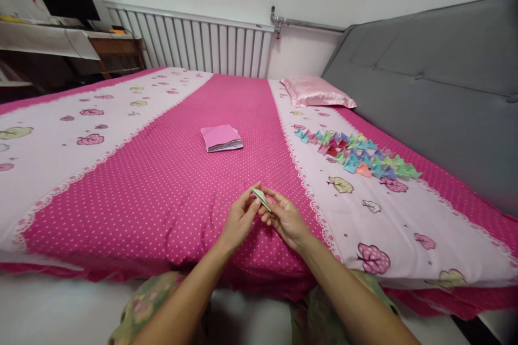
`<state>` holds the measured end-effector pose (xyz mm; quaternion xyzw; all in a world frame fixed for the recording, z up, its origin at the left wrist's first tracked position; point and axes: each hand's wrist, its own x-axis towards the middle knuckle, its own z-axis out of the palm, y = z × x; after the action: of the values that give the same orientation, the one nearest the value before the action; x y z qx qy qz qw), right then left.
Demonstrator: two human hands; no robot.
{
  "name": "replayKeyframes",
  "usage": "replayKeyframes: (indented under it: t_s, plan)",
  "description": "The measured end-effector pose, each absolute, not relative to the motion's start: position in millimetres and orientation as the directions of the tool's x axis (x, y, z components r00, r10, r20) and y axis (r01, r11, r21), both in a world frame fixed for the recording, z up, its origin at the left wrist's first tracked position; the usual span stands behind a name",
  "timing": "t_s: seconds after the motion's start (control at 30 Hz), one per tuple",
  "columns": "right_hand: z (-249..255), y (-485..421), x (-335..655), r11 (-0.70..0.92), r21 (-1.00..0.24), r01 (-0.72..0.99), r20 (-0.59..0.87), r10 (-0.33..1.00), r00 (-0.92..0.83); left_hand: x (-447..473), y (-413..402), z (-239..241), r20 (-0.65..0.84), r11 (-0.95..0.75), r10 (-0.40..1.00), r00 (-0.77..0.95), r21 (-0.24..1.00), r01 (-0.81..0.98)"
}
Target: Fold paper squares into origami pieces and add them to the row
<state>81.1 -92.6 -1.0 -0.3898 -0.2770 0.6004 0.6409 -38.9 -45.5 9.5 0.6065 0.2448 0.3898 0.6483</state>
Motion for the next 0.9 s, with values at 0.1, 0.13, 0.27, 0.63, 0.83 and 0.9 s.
replayKeyframes:
  t_s: [0.1, 0.13, 0.27, 0.63, 0.83, 0.9]
  plan:
    - [-4.7, -92.2, 80.8, -0.016, -0.868, -0.496, -0.084, 0.99, 0.114, -39.2, -45.6, 8.2, 0.132, -0.009, 0.807, 0.576, 0.977, -0.212]
    - [-5.6, -92.3, 80.7, -0.012, -0.886, -0.463, -0.071, 0.991, 0.11, -39.5, -45.6, 7.7, 0.131, -0.02, 0.818, 0.56, 0.979, -0.2]
    - [-7.9, -93.8, 79.1, -0.003, -0.952, -0.305, -0.03, 0.996, 0.082, -40.9, -44.9, 5.8, 0.127, -0.072, 0.851, 0.51, 0.989, -0.126]
    - [-10.4, -94.4, 73.0, 0.013, -0.967, -0.254, 0.007, 1.0, 0.025, -40.4, -43.7, -5.9, 0.172, -0.242, 0.836, 0.521, 0.968, 0.07]
    - [-6.6, -95.0, 74.5, -0.051, -0.934, -0.353, -0.087, 0.992, 0.087, -43.2, -45.8, -6.9, 0.312, -0.496, 0.806, 0.504, 0.82, 0.286]
    - [-6.0, -95.0, 75.5, -0.061, -0.916, -0.397, -0.108, 0.989, 0.096, -43.8, -47.4, -6.9, 0.318, -0.518, 0.79, 0.523, 0.803, 0.294]
